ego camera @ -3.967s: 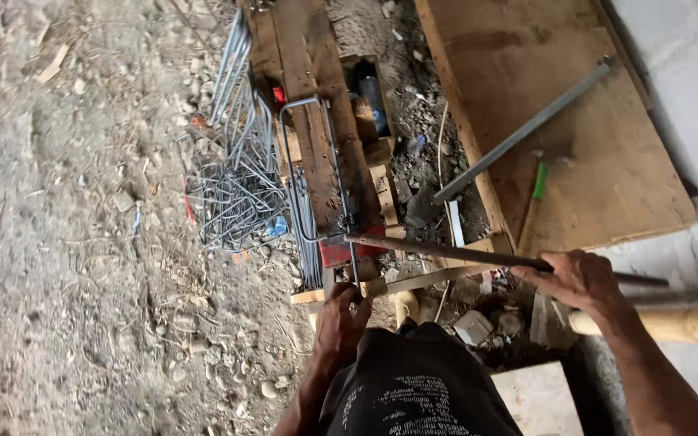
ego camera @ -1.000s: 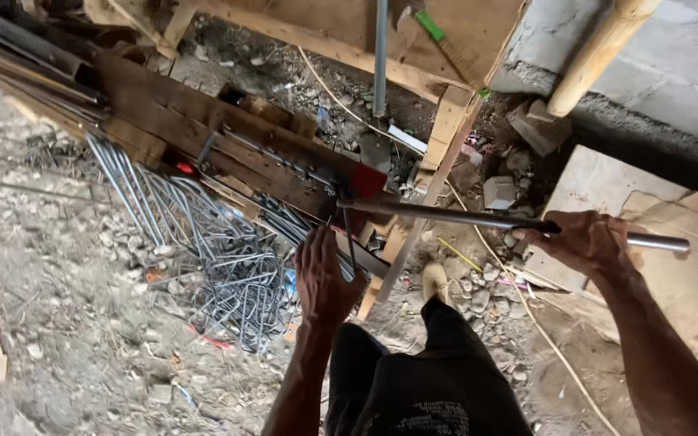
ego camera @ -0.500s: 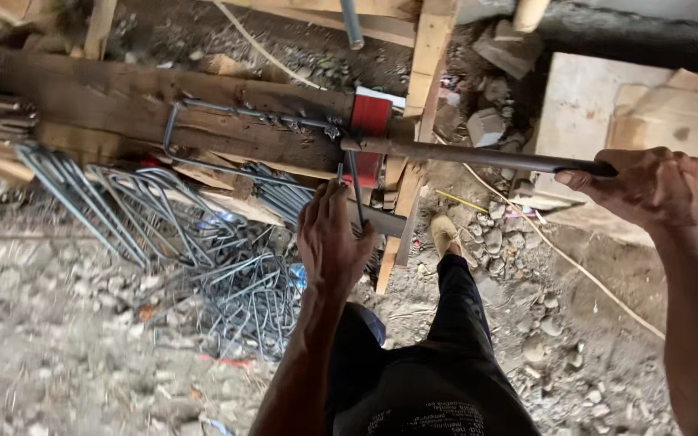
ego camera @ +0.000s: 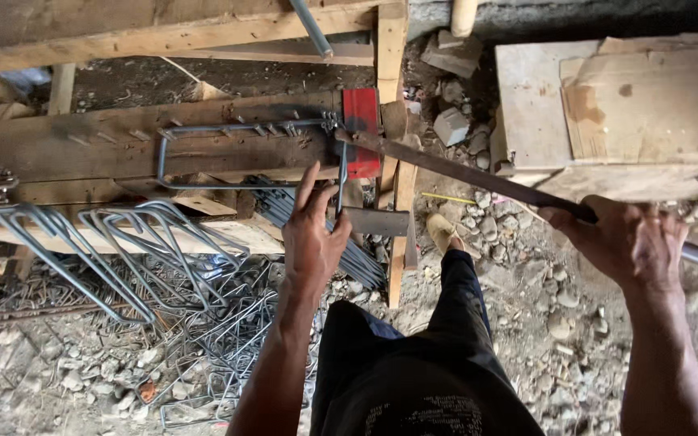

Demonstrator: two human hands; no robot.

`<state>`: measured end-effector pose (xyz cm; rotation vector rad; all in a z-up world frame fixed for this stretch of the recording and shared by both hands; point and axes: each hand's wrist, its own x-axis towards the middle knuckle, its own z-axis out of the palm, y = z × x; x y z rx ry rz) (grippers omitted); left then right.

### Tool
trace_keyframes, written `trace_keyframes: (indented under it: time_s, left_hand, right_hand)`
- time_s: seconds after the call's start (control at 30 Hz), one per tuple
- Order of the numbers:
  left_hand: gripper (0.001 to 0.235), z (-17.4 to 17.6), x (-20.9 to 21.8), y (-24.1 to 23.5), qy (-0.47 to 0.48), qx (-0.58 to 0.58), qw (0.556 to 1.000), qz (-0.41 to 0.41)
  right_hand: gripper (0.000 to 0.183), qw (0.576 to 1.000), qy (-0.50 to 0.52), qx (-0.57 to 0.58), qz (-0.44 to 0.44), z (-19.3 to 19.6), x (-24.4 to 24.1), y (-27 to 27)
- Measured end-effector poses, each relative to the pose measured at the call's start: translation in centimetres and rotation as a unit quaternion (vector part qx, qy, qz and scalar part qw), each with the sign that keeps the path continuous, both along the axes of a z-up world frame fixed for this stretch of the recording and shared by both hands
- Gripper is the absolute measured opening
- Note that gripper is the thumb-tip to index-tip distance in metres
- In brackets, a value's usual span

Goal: The person bends metal rods into U-shapes using a wooden jig and a long metal bar as a lever. They repeatedly position the rods, apply force to bend them, and then use a hammer to tap the bent sections. The finished pieces are placed on the ground.

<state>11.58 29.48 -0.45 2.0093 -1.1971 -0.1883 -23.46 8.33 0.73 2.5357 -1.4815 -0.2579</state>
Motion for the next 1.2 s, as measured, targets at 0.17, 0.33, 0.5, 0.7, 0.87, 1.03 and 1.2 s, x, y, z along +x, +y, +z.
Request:
trace_keyframes:
  time_s: [0.17,0.33,0.5,0.7,0.87,1.03,1.2]
  left_hand:
    - [0.035,0.4,1.2,0.7,0.016,0.001,1.0,-0.027]
    - [0.042,0.6,0.7,0.5,0.033,-0.03,0.998,-0.032]
    - [0.06,0.0,1.0,0.5,0.005,-0.08,0.995,-0.065]
    - [0.057,-0.7,-0.1,0.5,0.01,-0.121,0.989,-0.08]
    - [0.044,-0.2,-0.7,-0.1,0.064,-0.079,0.994,-0.046]
    - [0.051,0.7,-0.9,-0.3,0.102,0.007,0.994,-0.028]
    - [0.049,0.4,-1.5,-1.0,0.082,0.011,0.996,0.03]
  right_hand:
    - [0.069,0.998,-0.061,-0.014,0.02,-0.8,-0.2,3.5]
    - [0.066,0.998,-0.032,0.056,-0.007,0.7,1.0,-0.1]
    - [0.049,0.935,-0.26,0.237,-0.038,-3.9,0.2,-4.8]
    - [0.074,0.985,0.004,0.159,-0.067,3.5,3.8,-4.4]
    - [0.064,0.981,0.077,0.171,-0.049,4.4,5.2,-9.0]
    - [0.067,0.975,0.111,0.192,-0.007,5.5,8.1,-15.7]
    - [0.058,0.966,0.146,0.21,0.033,6.6,12.2,-20.5]
